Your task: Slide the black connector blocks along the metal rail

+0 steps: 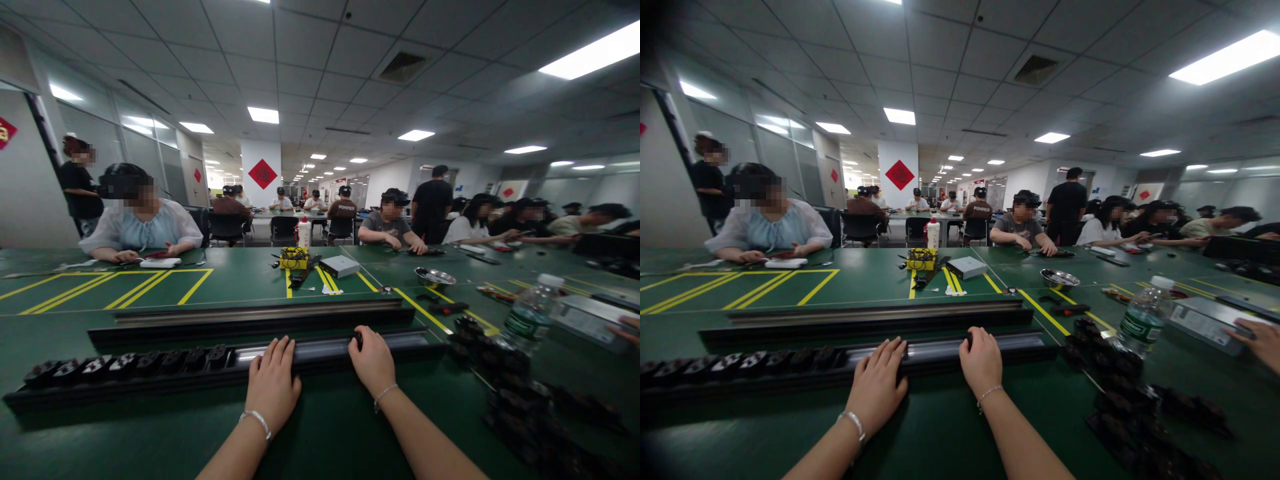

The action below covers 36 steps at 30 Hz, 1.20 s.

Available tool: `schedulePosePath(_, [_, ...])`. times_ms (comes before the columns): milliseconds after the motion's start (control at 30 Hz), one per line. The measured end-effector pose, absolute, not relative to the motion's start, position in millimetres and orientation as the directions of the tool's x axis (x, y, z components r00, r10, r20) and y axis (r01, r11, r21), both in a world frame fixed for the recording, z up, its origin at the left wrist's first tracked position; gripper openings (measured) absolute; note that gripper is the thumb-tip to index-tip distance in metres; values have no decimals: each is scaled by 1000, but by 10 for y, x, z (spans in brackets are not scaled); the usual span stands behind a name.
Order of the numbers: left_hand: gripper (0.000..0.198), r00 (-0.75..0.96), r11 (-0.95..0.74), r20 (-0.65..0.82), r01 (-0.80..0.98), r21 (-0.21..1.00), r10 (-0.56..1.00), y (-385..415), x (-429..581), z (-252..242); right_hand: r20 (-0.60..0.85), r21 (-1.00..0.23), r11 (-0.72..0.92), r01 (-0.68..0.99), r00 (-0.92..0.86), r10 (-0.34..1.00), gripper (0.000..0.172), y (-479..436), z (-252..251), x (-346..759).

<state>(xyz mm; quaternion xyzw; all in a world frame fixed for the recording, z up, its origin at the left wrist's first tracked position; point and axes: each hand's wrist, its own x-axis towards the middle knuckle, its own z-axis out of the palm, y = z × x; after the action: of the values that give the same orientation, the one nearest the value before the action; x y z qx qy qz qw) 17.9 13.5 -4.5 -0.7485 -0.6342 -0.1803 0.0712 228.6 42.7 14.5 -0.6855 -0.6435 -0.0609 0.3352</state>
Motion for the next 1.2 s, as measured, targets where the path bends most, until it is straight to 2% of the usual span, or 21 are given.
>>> schedulePosePath(467, [57,121,-171,329,977,127,937,133,190,-14,444,-379,24,925,159,882,29,442,175,2435])
schedulePosePath(667, [57,135,-191,361,974,124,923,137,183,-31,485,-349,86,933,102,868,33,455,158,2460])
schedulePosePath(800, [57,121,-171,327,977,128,937,121,193,-3,495,-349,92,933,100,863,32,458,147,2454])
schedulePosePath(1200, [58,116,-169,328,976,138,938,119,198,7,462,-406,82,910,127,878,34,454,155,2446])
